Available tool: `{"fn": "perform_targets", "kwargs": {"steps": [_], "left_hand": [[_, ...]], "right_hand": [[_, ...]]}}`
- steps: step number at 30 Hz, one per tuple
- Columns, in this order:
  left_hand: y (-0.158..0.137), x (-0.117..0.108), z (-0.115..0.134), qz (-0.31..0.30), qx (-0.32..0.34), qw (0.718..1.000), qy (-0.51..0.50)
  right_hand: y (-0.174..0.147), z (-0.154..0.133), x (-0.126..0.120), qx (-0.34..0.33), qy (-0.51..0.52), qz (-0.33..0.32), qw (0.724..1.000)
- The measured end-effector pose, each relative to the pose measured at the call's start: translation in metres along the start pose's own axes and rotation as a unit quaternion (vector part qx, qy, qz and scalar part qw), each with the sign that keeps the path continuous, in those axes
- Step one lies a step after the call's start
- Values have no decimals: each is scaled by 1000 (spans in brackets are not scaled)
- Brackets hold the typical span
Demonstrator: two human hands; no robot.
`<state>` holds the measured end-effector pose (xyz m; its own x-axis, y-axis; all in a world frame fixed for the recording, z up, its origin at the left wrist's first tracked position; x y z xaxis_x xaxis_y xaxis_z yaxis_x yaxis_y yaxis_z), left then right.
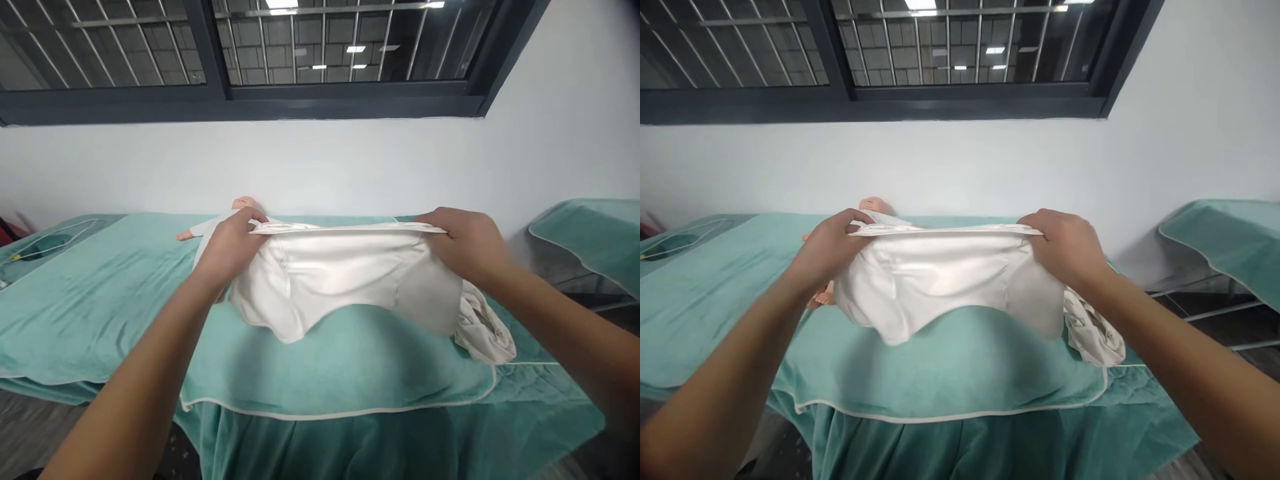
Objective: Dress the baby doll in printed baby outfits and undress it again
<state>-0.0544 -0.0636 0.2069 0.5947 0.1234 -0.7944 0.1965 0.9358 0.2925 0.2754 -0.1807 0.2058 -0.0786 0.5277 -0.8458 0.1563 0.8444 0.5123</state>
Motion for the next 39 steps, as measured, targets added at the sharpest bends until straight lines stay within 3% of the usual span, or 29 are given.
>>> {"fn": "perform_targets", "kwargs": {"steps": [4, 8, 10, 13, 15, 16, 19, 22, 25, 32, 39], "left_hand": [[20, 21, -20, -86, -37, 989, 111], [38, 59, -42, -118, -54, 969, 211], [36, 87, -45, -100, -43, 966, 235], [13, 135, -31, -44, 45, 968, 242], [-8, 172, -18, -50, 115, 976, 180], [-15, 190, -15, -77, 129, 978, 146], [-18, 224, -21, -127, 101, 980, 118], [-1, 232, -29, -127, 60, 981, 132], [15, 231, -36, -111, 16, 984, 141], [42, 228, -37, -48, -41, 992, 110], [86, 263, -53, -66, -39, 991, 105]], "right_hand": [[14, 20, 20, 68, -62, -92, 992], [21, 27, 82, 74, -149, -218, 962], [19, 16, 109, 57, -179, -196, 963], [-2, -25, 145, -4, -187, -92, 978], [-26, -64, 184, -96, -103, -107, 984], [-36, -74, 200, -103, -66, -116, 986], [-46, -76, 239, -50, -3, -158, 986], [-33, -51, 255, 47, -20, -169, 984], [-17, -33, 256, 106, -42, -165, 980], [8, -34, 251, 82, -66, -85, 991], [45, -18, 286, 124, -1, -84, 989]]}}
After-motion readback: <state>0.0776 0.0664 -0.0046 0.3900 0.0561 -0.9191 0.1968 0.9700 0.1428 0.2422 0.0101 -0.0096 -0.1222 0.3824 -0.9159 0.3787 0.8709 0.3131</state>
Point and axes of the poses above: each hand's wrist, its own y-axis towards the middle knuckle, its own x-axis out of the palm, z = x × y, the point moved 10 cm from there along y, towards the middle knuckle, and after that the axes turned 4 degrees about -y, right-handed, at the moved point
